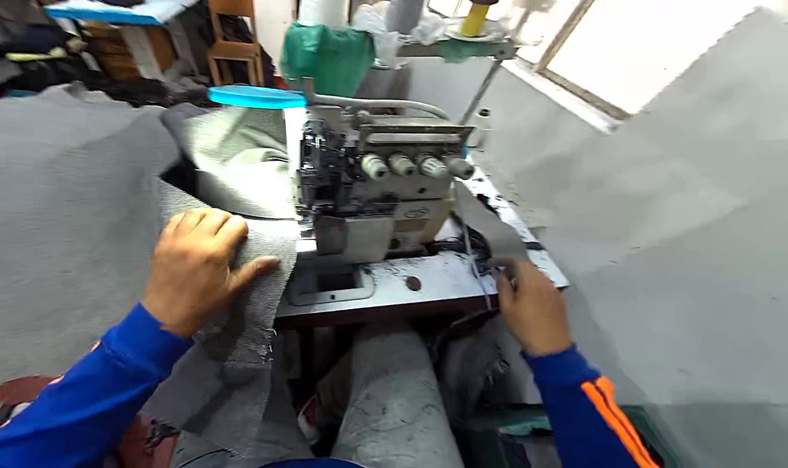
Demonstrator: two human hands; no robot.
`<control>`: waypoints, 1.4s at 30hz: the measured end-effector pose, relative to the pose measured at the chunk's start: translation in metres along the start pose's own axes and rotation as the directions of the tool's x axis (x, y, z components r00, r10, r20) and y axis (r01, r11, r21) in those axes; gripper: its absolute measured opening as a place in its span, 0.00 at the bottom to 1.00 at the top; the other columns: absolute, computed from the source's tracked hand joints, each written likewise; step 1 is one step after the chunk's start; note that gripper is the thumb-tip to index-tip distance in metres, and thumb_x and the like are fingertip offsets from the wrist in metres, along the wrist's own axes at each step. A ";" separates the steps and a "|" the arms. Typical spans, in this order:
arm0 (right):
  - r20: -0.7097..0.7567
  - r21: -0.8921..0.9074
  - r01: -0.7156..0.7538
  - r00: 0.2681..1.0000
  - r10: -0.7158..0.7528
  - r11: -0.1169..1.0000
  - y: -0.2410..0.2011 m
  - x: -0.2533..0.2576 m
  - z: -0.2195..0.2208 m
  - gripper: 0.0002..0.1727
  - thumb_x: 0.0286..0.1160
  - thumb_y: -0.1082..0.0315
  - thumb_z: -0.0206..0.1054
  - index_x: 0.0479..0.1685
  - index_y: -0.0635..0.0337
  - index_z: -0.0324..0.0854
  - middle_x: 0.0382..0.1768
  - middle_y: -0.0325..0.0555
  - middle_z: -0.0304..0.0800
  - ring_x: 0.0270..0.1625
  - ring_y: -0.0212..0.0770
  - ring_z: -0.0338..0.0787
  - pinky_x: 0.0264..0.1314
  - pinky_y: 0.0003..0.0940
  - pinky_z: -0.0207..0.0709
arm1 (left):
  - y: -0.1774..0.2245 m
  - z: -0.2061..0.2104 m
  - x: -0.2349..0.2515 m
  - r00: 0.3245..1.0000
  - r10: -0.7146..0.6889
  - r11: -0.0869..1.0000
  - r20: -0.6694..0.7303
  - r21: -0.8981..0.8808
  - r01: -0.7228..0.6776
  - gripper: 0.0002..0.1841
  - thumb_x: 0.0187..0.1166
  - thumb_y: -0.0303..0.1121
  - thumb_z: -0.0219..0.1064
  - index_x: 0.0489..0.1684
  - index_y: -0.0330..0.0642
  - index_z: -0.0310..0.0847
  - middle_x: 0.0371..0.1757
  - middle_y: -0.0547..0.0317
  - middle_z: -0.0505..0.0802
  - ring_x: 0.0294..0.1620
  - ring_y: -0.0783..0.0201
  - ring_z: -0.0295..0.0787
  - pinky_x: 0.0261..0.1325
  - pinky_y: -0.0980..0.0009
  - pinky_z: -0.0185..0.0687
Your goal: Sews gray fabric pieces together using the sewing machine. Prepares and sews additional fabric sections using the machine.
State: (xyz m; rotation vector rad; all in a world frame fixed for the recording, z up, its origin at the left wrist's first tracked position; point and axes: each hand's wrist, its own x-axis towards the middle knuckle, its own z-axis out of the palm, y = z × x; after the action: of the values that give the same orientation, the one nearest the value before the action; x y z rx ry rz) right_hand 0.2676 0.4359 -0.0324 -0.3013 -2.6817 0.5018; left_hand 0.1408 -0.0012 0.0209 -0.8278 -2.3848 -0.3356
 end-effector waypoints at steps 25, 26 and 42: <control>-0.389 0.611 0.449 0.888 -0.247 0.652 -0.202 0.007 0.014 0.08 0.78 0.71 0.66 0.48 0.66 0.82 0.44 0.35 0.91 0.49 0.17 0.88 0.54 0.17 0.83 | 0.011 -0.055 0.031 0.995 0.078 0.646 -0.062 -0.757 -0.098 0.05 0.75 0.24 0.71 0.37 0.32 0.93 0.39 0.58 0.92 0.42 0.77 0.87 0.49 0.83 0.84; -0.358 0.723 0.393 0.916 -0.178 0.568 -0.230 0.002 0.032 0.08 0.78 0.72 0.65 0.50 0.65 0.82 0.42 0.31 0.91 0.46 0.16 0.88 0.52 0.17 0.84 | 0.016 -0.058 0.028 0.995 0.071 0.645 -0.076 -0.757 -0.104 0.04 0.74 0.24 0.73 0.36 0.33 0.94 0.44 0.56 0.92 0.48 0.74 0.88 0.54 0.81 0.85; -0.130 0.948 0.206 0.946 -0.296 0.243 -0.295 -0.058 0.101 0.23 0.81 0.51 0.66 0.45 0.67 0.87 0.37 0.37 0.94 0.44 0.20 0.92 0.48 0.22 0.87 | 0.017 -0.049 0.029 0.985 -0.152 0.690 -0.087 -0.723 0.043 0.08 0.62 0.22 0.81 0.33 0.35 0.88 0.29 0.61 0.93 0.28 0.76 0.88 0.34 0.79 0.86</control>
State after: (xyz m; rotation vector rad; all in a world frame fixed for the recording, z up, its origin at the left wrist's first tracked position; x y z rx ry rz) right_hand 0.2374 0.1203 -0.0247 0.5327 -1.8683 1.8971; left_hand 0.1549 0.0066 0.0782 -0.9561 -2.1416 -1.4010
